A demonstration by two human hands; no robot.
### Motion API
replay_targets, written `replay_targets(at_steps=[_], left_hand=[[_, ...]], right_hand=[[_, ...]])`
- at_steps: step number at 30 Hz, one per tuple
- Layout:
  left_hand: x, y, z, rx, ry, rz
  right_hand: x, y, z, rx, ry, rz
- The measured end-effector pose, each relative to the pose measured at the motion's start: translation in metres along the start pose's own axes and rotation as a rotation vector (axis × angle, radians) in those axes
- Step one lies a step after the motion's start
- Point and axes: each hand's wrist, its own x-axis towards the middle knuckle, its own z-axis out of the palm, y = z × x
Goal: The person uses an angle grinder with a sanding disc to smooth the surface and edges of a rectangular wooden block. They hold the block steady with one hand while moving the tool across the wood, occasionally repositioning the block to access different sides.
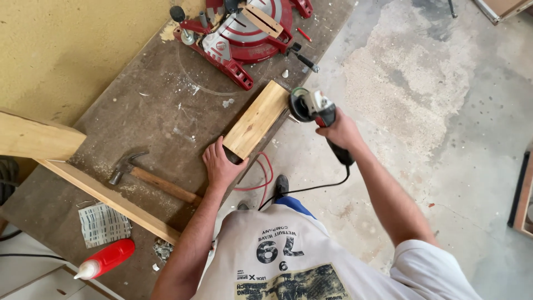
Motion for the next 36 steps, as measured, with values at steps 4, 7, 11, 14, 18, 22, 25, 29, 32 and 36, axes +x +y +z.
replay_targets(at_steps=[4,7,11,14,18,22,25,29,32,36], left_hand=[[0.020,0.024,-0.022,0.036,0.006,0.177],[0.030,0.035,-0.020,0.153,-0.228,0.202],[0.069,0.038,-0.035,0.066,-0.592,-0.009],[0.096,0.045,-0.069,-0.232,-0.855,-0.265],[0.107,0.020,-0.073,-0.406,-0.820,-0.269],[0.094,0.012,-0.058,-0.317,-0.611,-0.068],[0.084,-0.004,-0.026,-0.173,-0.414,0.070],[0.075,-0.023,-0.022,-0.472,-0.542,-0.090],[0.068,-0.040,0.000,-0.544,-0.546,-0.144],[0.051,-0.052,0.031,-0.367,-0.294,-0.106]], right_hand=[[-0.041,0.033,0.014,0.260,0.045,0.118],[-0.065,0.061,0.031,0.483,0.078,0.185],[-0.089,0.080,0.042,0.686,0.100,0.260],[-0.100,0.095,0.048,0.757,0.112,0.298],[-0.106,0.110,0.055,0.811,0.134,0.315],[-0.114,0.108,0.051,0.808,0.142,0.318],[-0.121,0.099,0.043,0.807,0.152,0.315],[-0.125,0.100,0.046,0.771,0.146,0.294],[-0.123,0.097,0.047,0.755,0.146,0.287],[-0.118,0.094,0.049,0.713,0.143,0.263]])
